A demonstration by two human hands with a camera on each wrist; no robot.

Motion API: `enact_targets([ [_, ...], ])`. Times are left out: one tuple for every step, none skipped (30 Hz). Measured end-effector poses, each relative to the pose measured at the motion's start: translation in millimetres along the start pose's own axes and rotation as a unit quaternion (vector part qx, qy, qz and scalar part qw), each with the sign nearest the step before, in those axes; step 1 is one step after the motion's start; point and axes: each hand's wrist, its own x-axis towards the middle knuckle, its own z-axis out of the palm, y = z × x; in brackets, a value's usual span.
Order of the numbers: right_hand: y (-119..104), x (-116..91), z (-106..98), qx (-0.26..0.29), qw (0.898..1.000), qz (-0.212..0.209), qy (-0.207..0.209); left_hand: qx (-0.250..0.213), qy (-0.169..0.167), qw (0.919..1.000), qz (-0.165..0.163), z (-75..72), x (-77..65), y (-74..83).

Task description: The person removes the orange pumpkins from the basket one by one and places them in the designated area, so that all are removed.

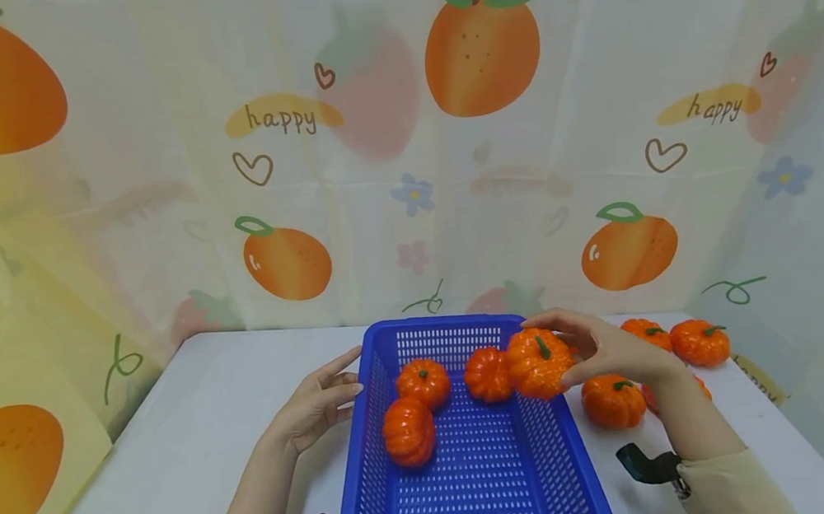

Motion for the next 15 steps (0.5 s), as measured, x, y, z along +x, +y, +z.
enact_targets([
  [0.5, -5.2, -3.4, -0.001, 1.0, 0.003, 0.01, 0.0, 0.0, 1.0, 0.0, 0.2, 0.1, 0.0],
  [0.4, -10.7, -6.7, -0.009, 1.0, 0.008, 0.023, -0.002, 0.0, 1.0, -0.001, 0.3, 0.1, 0.0],
  [0.7, -16.3, -10.0, -0.018, 0.999, 0.012, 0.036, -0.003, -0.001, 1.0, -0.001, 0.3, 0.2, 0.0],
  [0.7, -21.9, -12.8, -0.027, 0.998, 0.014, 0.051, -0.003, -0.003, 1.0, 0.0, 0.4, 0.2, 0.1],
  [1.1, -28.0, -16.0, -0.035, 0.997, 0.015, 0.063, -0.003, -0.004, 1.0, 0.001, 0.4, 0.2, 0.1],
  [1.8, -34.1, -19.3, -0.043, 0.996, 0.018, 0.078, -0.003, -0.005, 1.0, 0.001, 0.3, 0.3, -0.2],
  [3.0, -40.1, -22.7, -0.045, 0.995, 0.016, 0.09, -0.004, -0.004, 1.0, 0.0, 0.3, 0.3, -0.1],
  [4.7, -45.8, -27.0, -0.043, 0.994, 0.009, 0.099, -0.005, -0.003, 1.0, -0.001, 0.3, 0.3, 0.1],
  [6.8, -51.5, -31.0, -0.036, 0.994, 0.001, 0.107, -0.006, -0.001, 1.0, -0.002, 0.3, 0.2, 0.2],
  [9.1, -57.0, -35.0, -0.028, 0.993, -0.005, 0.115, -0.007, 0.001, 1.0, -0.003, 0.2, 0.3, 0.3],
  [12.1, -62.6, -39.5, -0.016, 0.992, -0.013, 0.123, -0.007, 0.004, 1.0, -0.005, 0.3, 0.3, 0.5],
  [15.3, -68.0, -43.9, -0.005, 0.991, -0.026, 0.129, -0.008, 0.007, 0.9999, -0.007, 0.3, 0.4, 0.8],
  [17.9, -73.7, -47.8, 0.008, 0.99, -0.033, 0.138, -0.008, 0.009, 0.9999, -0.008, 0.5, 0.3, 1.2],
  [19.9, -79.8, -51.1, 0.013, 0.987, -0.031, 0.155, -0.008, 0.011, 0.9999, -0.009, 0.5, 0.3, 1.2],
  [21.8, -86.2, -53.8, 0.015, 0.984, -0.028, 0.174, -0.007, 0.012, 0.9999, -0.009, 0.5, 0.5, 1.2],
])
